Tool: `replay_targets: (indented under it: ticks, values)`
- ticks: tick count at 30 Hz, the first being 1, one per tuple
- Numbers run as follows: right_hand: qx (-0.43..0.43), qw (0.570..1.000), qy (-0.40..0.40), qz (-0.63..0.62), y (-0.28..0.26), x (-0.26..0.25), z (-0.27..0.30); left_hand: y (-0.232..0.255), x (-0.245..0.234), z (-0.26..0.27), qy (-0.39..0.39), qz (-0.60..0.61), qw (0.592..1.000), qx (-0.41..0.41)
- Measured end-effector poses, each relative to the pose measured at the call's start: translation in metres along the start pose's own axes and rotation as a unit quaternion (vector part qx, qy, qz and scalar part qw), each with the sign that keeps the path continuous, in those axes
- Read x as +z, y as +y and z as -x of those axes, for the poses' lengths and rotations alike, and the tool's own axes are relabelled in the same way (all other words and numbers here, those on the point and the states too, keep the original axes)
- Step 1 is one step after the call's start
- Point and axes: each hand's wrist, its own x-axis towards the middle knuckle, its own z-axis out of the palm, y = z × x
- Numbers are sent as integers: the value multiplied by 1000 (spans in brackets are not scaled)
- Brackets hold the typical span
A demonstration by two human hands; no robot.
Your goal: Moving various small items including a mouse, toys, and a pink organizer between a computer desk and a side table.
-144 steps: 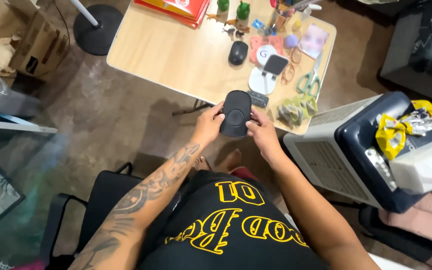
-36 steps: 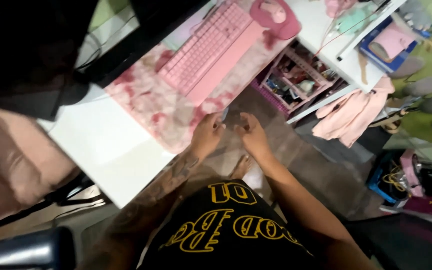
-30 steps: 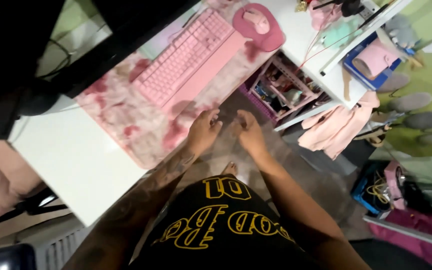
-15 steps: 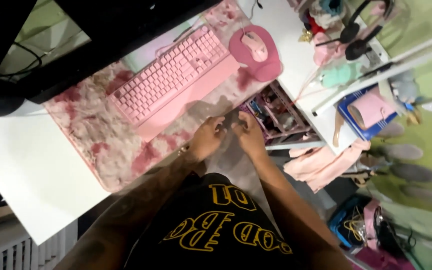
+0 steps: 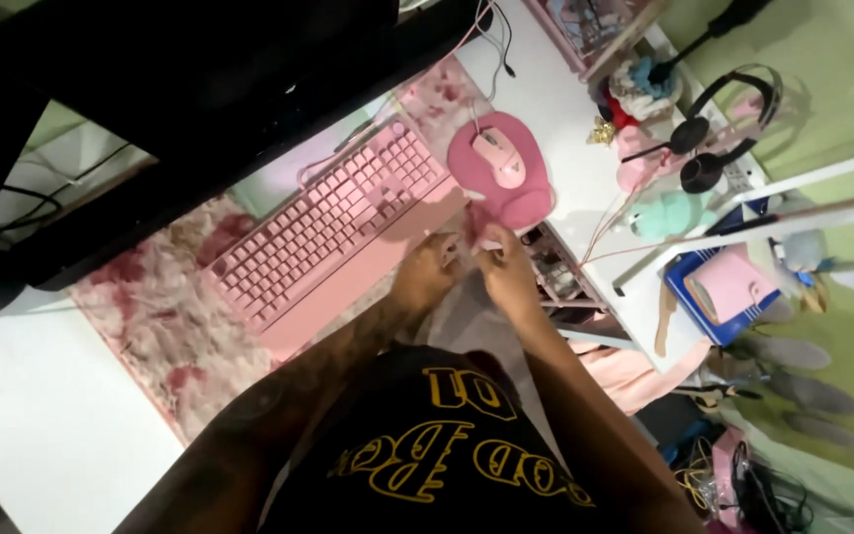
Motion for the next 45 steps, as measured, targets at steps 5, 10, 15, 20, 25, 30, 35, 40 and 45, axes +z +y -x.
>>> replay_targets:
  ticks: [5, 10, 15, 20, 25, 30, 35, 40, 45]
  values:
    - [-11, 995, -29, 97, -2, 11, -20, 5, -7, -25, -17, -8, 997, -71]
    - [-33, 990, -83, 105, 5, 4, -69, -21, 4, -45, 35, 25, 993, -108]
    - [-16, 990, -131, 51, 0, -3, -124, -24, 0, -64, 84, 37, 985, -149]
    - [-49, 979, -146, 135, 4, 0, -173, -27, 1, -93, 148, -13, 979, -142]
    - [-184, 962, -152, 135, 21, 3, -224, -35, 8, -136, 211, -50, 969, -123]
    - [-38, 980, -130, 148, -29, 1, -265, -39, 6, -199, 219, -74, 968, -95]
    - [-95, 985, -144, 11, -31, 16, -331, -48, -1, -260, 215, -62, 971, -86]
    - [-130, 985, -112, 15, 7, 45, -423, -83, 14, -312, 219, -81, 971, -48]
    - [-144, 985, -87, -24, 35, 74, -502, -105, 35, -351, 195, -209, 958, -10]
